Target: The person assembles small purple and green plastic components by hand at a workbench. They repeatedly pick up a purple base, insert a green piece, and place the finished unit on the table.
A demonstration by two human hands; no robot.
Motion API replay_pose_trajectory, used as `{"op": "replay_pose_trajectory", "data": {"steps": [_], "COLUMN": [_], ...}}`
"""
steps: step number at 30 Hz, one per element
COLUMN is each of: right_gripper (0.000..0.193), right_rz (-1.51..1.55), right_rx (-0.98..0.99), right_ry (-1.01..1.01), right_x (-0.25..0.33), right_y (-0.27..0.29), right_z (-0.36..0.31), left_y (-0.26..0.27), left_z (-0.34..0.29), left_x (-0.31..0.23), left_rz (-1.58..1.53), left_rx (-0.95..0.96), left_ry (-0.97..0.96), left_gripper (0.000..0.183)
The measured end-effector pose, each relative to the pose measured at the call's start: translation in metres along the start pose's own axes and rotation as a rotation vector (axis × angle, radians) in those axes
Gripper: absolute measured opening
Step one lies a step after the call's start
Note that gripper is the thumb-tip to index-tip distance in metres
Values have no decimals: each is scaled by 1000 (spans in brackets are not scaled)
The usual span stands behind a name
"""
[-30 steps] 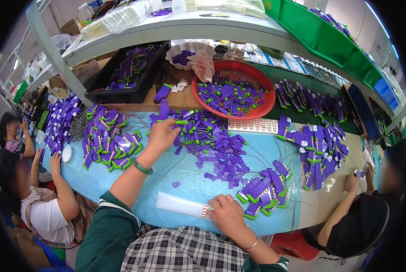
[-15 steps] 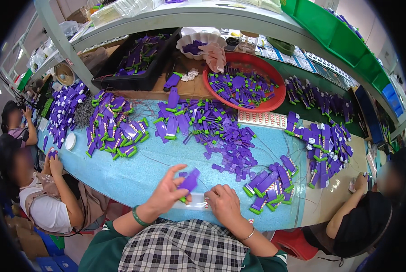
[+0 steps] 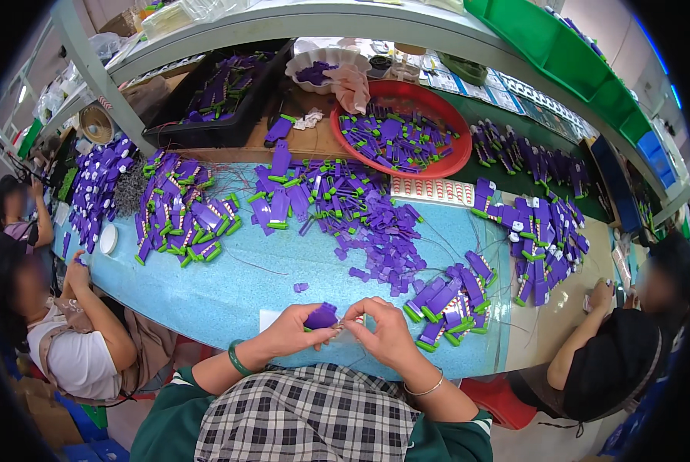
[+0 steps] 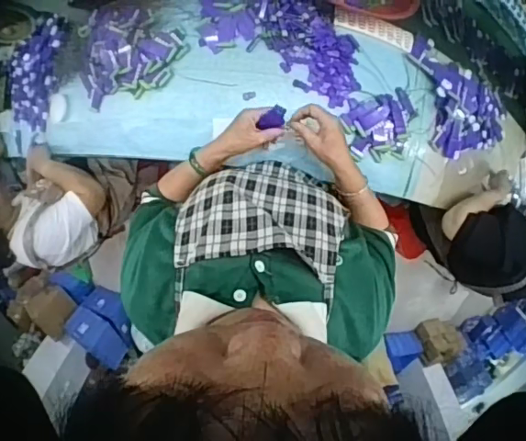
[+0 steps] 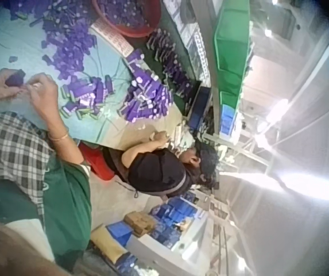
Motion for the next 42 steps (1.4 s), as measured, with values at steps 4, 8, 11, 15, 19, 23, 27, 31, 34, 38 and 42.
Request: {"op": "replay_pose_trajectory", "data": {"steps": [4,8,11,15,19,23,27,31,34,38,42], "right_gripper": [15,16,12,9,11,12,12,11,11,11,11], "right_rz": [126,269,414,661,719,730,679,690,698,707,683], "right_rx": [-232,-184,-206,-137,-172,-214,-262,-275,-287,-289,-293], "right_ry": [147,152,160,-52,-15,6,39,46,45,42,47], "right_x": [31,1,2,-15,-18,-20,-26,-19,-20,-22,-24], "right_y": [7,-14,-17,-27,-31,-31,-31,-29,-30,-30,-31], "right_z": [4,6,7,7,10,9,7,7,7,7,6], "left_y": [6,11,10,3,-4,-7,-6,-7,-7,-8,-8], "left_z": [-1,-2,-4,-4,-1,-1,0,1,1,3,2], "left_x": [-9,-6,-8,-3,-6,-8,-5,-6,-5,-3,-5], "left_rz": [-106,-233,-318,-636,-723,-734,-733,-736,-747,-741,-703], "left_rx": [-87,-129,-122,-43,34,44,46,44,45,49,38], "left_ry": [-27,-97,-93,-100,-131,-153,-156,-167,-180,-176,-165], "left_gripper": [13,15,31,40,38,40,47,48,50,52,53]}}
Point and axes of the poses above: each hand's wrist, its own z-axis towards the middle knuckle, its own y-axis out of the back of the hand, x = y × z, the point moved 8 cm from there along z, towards the middle knuckle, and after that the axes turned 9 degrees about x, right-handed, at the moved point
